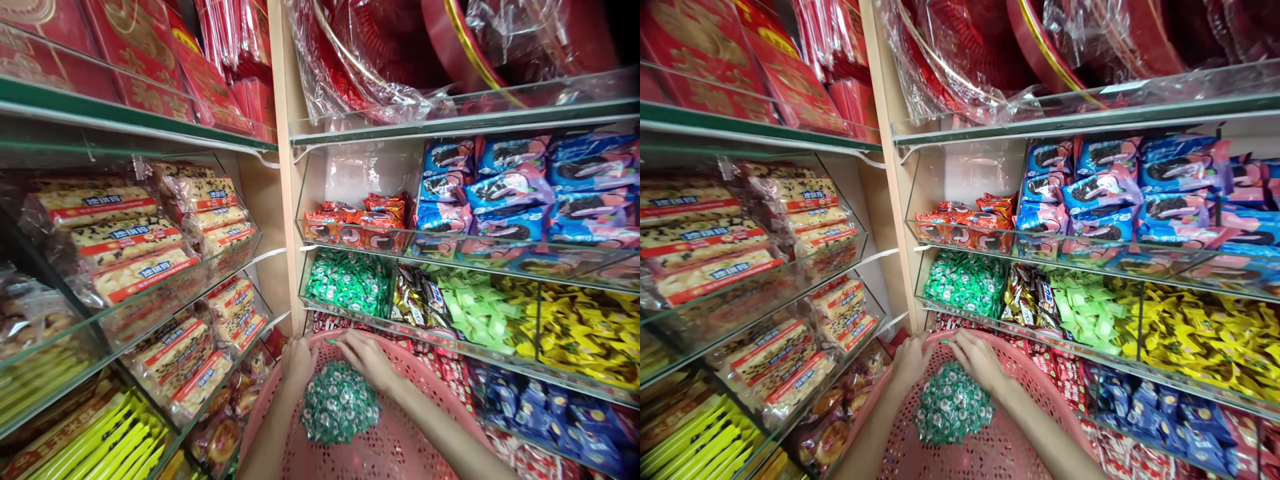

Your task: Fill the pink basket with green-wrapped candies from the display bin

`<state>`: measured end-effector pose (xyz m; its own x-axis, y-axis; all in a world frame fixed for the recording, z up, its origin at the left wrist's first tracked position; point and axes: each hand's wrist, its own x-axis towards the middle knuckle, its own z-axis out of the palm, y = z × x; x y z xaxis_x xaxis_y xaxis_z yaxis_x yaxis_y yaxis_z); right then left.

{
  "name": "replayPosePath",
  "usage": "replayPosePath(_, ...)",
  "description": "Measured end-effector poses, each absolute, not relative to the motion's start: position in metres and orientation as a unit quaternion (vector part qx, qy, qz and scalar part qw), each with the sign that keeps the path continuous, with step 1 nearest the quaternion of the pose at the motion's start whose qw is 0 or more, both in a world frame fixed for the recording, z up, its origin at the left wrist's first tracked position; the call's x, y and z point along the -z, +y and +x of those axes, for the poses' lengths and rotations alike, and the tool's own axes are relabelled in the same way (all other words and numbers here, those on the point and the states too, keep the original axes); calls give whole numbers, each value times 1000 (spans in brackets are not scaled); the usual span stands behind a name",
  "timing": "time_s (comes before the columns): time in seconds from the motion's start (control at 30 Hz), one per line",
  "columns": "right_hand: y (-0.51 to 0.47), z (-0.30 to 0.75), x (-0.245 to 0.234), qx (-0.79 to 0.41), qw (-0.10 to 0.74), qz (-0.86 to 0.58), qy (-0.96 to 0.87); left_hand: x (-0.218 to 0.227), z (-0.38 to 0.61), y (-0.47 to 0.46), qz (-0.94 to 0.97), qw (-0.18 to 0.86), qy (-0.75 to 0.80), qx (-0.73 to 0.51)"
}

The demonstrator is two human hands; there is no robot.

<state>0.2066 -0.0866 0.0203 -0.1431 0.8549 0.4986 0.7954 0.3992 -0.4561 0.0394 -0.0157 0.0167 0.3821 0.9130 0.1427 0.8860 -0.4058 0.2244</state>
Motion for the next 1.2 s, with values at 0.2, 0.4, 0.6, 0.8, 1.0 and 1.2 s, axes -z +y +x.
replayPosePath(0.2, -78, 220, 8, -241, 334, -594, -691, -17, 40, -17, 829, 65, 545, -109)
replayPosePath(0.4, -77, 219, 21, -356, 327, -604, -634, -19, 40, -16, 830, 61, 543, -112)
replayPosePath(0.6, -68, 215, 32, -421, 384, -591, -570, -18, 40, -16, 831, 60, 540, -120)
replayPosePath(0.8, -57, 215, 51, -435, 407, -573, -563, -17, 40, -16, 833, 58, 535, -128)
replayPosePath(1.0, -56, 214, 53, -384, 398, -610, -568, -17, 40, -17, 833, 50, 539, -116)
replayPosePath(1.2, -63, 210, 36, -207, 337, -674, -624, -17, 41, -17, 833, 48, 537, -123)
